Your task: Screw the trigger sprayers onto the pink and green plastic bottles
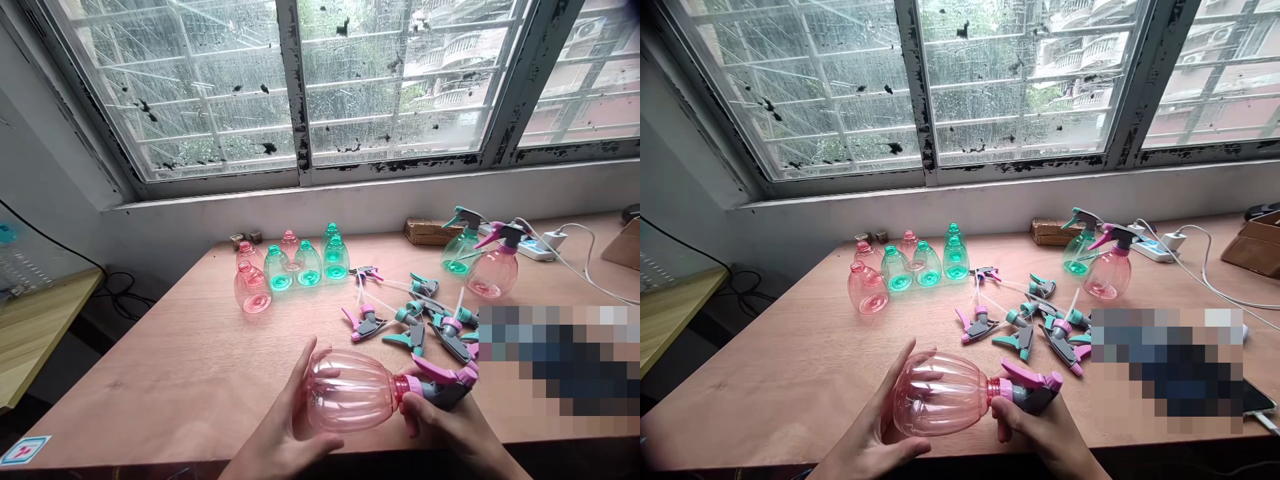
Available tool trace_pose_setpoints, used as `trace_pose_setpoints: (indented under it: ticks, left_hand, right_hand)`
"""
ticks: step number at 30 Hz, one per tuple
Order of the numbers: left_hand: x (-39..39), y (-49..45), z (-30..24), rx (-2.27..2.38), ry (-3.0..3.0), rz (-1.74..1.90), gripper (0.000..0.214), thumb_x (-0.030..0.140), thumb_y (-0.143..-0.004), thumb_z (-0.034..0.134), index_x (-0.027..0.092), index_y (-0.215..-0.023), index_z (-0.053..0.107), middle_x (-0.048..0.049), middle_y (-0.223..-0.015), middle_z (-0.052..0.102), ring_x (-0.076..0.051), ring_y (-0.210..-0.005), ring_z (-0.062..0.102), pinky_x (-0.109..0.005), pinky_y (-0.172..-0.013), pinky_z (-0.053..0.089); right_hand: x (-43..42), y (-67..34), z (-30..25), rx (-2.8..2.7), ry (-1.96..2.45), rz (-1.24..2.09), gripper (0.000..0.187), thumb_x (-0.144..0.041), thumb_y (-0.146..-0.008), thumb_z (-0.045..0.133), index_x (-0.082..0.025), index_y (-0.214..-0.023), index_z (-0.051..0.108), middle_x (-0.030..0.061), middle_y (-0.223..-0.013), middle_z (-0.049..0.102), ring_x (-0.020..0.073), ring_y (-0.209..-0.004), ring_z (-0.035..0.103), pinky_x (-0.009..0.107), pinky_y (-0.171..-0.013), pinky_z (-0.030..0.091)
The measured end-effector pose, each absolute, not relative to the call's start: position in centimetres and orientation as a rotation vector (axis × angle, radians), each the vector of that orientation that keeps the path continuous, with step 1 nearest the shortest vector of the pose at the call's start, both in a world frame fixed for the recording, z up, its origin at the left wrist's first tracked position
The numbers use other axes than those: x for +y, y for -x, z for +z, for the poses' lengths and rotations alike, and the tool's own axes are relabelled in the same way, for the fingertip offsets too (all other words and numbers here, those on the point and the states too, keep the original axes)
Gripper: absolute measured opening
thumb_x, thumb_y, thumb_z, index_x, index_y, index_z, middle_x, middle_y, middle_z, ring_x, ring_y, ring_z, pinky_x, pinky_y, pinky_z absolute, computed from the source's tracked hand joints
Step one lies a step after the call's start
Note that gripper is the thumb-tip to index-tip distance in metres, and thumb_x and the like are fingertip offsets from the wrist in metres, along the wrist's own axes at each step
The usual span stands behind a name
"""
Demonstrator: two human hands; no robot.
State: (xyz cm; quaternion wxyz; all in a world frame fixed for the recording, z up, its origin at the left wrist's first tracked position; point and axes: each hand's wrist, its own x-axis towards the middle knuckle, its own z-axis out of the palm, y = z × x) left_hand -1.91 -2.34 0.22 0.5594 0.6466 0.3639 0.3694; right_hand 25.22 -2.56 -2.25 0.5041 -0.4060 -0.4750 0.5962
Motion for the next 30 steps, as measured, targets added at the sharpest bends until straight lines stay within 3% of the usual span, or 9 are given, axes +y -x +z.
trace_pose_setpoints:
  ticks: [2, 6, 12, 15, 17, 20, 26, 30]
  left_hand:
    - [-2.37, 1.92, 0.25, 0.847, -1.447, 0.878, 0.113, 0.029, -0.071, 0.086, 0.040, -0.154, 0.010, -0.0078, -0.161, 0.028, -0.034, -0.143, 0.035, -0.049, -0.118, 0.031]
    - [-2.46, 1.89, 0.31, 0.867, -1.349, 0.878, 0.099, 0.035, -0.074, 0.083, 0.034, -0.153, 0.023, -0.0083, -0.161, 0.029, -0.035, -0.145, 0.032, -0.049, -0.119, 0.031]
    - [-2.63, 1.58, 0.39, 0.941, -1.514, 0.876, 0.098, 0.023, -0.082, 0.076, 0.045, -0.153, 0.012, -0.0038, -0.163, 0.025, -0.030, -0.148, 0.026, -0.053, -0.122, 0.018]
    - [-2.74, 1.56, 0.58, 0.933, -1.444, 0.889, 0.110, 0.023, -0.073, 0.084, 0.044, -0.153, 0.011, -0.0052, -0.162, 0.028, -0.032, -0.147, 0.030, -0.053, -0.122, 0.019]
    - [-2.73, 1.62, 0.71, 0.920, -1.393, 0.887, 0.108, 0.026, -0.068, 0.088, 0.039, -0.153, 0.021, -0.0064, -0.162, 0.026, -0.034, -0.147, 0.029, -0.052, -0.122, 0.022]
    - [-2.62, 1.62, 0.82, 0.888, -1.389, 0.866, 0.092, 0.030, -0.071, 0.086, 0.032, -0.148, 0.036, -0.0074, -0.163, 0.024, -0.035, -0.147, 0.026, -0.050, -0.120, 0.027]
    - [-2.60, 1.34, 0.69, 0.918, -1.523, 0.868, 0.098, 0.022, -0.079, 0.079, 0.045, -0.151, 0.016, -0.0037, -0.162, 0.027, -0.030, -0.147, 0.030, -0.052, -0.123, 0.019]
    - [-2.71, 1.58, 0.34, 0.901, -1.438, 0.887, 0.115, 0.025, -0.067, 0.089, 0.045, -0.152, 0.014, -0.0050, -0.161, 0.029, -0.033, -0.146, 0.030, -0.053, -0.121, 0.023]
  right_hand:
    - [-2.62, -25.23, -2.23, -1.183, 0.989, 1.433, 0.035, -0.049, -0.080, 0.074, -0.016, -0.092, 0.071, 0.0012, -0.057, 0.064, 0.0180, -0.055, 0.055, 0.032, -0.058, 0.041]
    - [-2.68, -25.25, -2.07, -1.238, 1.020, 1.407, 0.036, -0.049, -0.081, 0.074, -0.015, -0.092, 0.072, 0.0018, -0.056, 0.065, 0.0180, -0.056, 0.054, 0.032, -0.058, 0.041]
    - [-2.63, -25.22, -1.91, -1.194, 1.000, 1.419, 0.035, -0.049, -0.082, 0.072, -0.017, -0.094, 0.069, -0.0004, -0.055, 0.064, 0.0176, -0.056, 0.056, 0.032, -0.059, 0.042]
    - [-2.74, -25.21, -1.83, -1.220, 1.009, 1.397, 0.032, -0.049, -0.083, 0.072, -0.017, -0.089, 0.069, -0.0004, -0.055, 0.064, 0.0167, -0.056, 0.056, 0.031, -0.059, 0.041]
    - [-2.81, -25.24, -1.80, -1.244, 1.028, 1.379, 0.032, -0.048, -0.082, 0.073, -0.017, -0.088, 0.070, -0.0002, -0.055, 0.065, 0.0168, -0.056, 0.056, 0.031, -0.060, 0.042]
    - [-2.81, -25.32, -1.78, -1.265, 1.034, 1.369, 0.030, -0.047, -0.082, 0.073, -0.017, -0.084, 0.070, 0.0004, -0.056, 0.066, 0.0170, -0.056, 0.056, 0.032, -0.061, 0.042]
    - [-2.65, -25.34, -1.77, -1.199, 0.978, 1.405, 0.033, -0.048, -0.082, 0.073, -0.017, -0.093, 0.066, -0.0003, -0.056, 0.066, 0.0172, -0.055, 0.057, 0.032, -0.059, 0.041]
    - [-2.82, -25.17, -1.61, -1.208, 1.032, 1.392, 0.033, -0.048, -0.080, 0.075, -0.016, -0.087, 0.068, 0.0003, -0.055, 0.065, 0.0166, -0.055, 0.056, 0.031, -0.058, 0.040]
